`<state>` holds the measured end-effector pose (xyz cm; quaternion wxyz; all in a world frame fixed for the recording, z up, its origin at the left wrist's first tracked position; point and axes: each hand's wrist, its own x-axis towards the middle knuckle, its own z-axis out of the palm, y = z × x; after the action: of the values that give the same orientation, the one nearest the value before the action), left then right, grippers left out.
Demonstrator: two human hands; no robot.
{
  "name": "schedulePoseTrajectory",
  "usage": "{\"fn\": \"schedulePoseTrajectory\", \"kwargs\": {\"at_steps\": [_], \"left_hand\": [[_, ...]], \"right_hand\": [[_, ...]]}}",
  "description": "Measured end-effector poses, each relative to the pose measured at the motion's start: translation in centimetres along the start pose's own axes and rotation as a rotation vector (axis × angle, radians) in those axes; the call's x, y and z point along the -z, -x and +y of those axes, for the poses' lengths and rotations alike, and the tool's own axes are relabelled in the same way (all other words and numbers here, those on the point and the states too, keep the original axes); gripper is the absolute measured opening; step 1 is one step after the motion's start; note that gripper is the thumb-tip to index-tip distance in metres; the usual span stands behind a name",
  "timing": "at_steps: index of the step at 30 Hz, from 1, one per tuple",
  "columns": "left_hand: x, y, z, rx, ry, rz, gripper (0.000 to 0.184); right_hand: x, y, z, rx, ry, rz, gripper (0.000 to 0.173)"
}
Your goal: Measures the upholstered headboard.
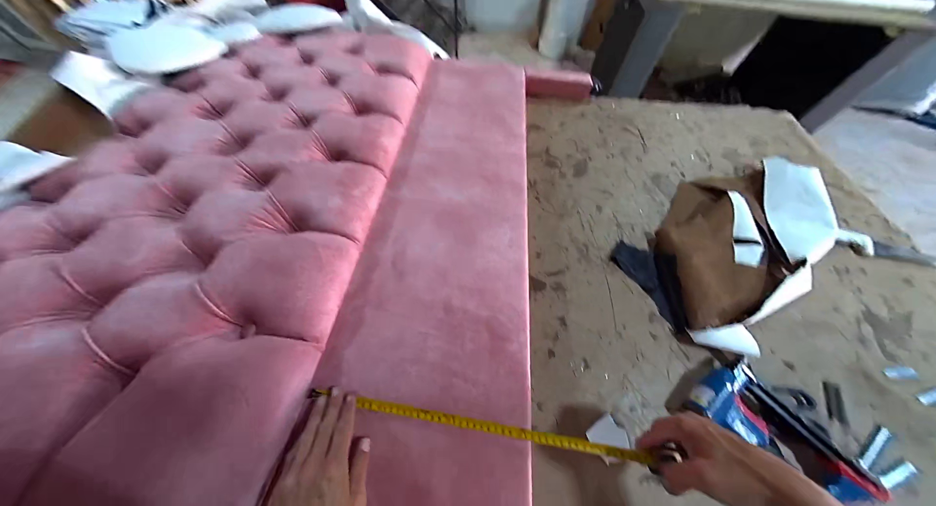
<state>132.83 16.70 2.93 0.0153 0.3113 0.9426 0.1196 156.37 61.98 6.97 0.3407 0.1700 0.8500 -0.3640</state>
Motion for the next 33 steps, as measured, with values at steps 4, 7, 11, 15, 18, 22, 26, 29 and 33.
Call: {"fn": "schedulePoseTrajectory", "kwargs": {"at_steps": [4, 7, 11, 15, 18, 22, 26, 29, 33], "left_hand": [[-1.5, -6.1, 2.9, -0.047, 0.03, 0.049, 0.057], [-2.3, -13.9, 5.8, -0.093, 0.071, 0.067, 0.058], [-2.5, -24.3, 9.6, -0.129, 0.173, -0.106, 0.057], [-5.2, -33.9, 10.8, -0.107, 0.022, -0.12, 0.063], [-6.4, -40.7, 11.4, -0.019, -0.052, -0.092, 0.07], [-8.1, -44.4, 11.5, 0.04, -0.096, 0.002, 0.076], [-8.9, -44.1, 11.1, 0.028, -0.103, 0.06, 0.078], [-9.6, -44.0, 10.6, -0.006, -0.105, 0.166, 0.077], [-10.0, -43.8, 10.1, -0.027, -0.091, 0.218, 0.077]], "right_hand": [[4.5, 0.1, 2.4, -0.054, -0.09, 0.114, 0.032], [10.1, -1.7, 4.3, -0.106, -0.062, 0.335, 0.037], [21.0, -4.4, 3.7, -0.19, 0.058, 0.6, 0.035], [31.3, -9.3, 2.7, -0.181, 0.255, 0.818, 0.025], [38.3, -15.0, 2.4, -0.164, 0.348, 0.896, 0.024], [47.2, -24.6, 4.6, -0.017, 0.413, 0.986, 0.023], [51.7, -31.0, 2.4, 0.054, 0.482, 1.003, 0.022], [53.1, -34.8, 1.3, 0.108, 0.503, 1.0, 0.023], [53.1, -38.8, 1.3, 0.136, 0.483, 0.986, 0.023]]}}
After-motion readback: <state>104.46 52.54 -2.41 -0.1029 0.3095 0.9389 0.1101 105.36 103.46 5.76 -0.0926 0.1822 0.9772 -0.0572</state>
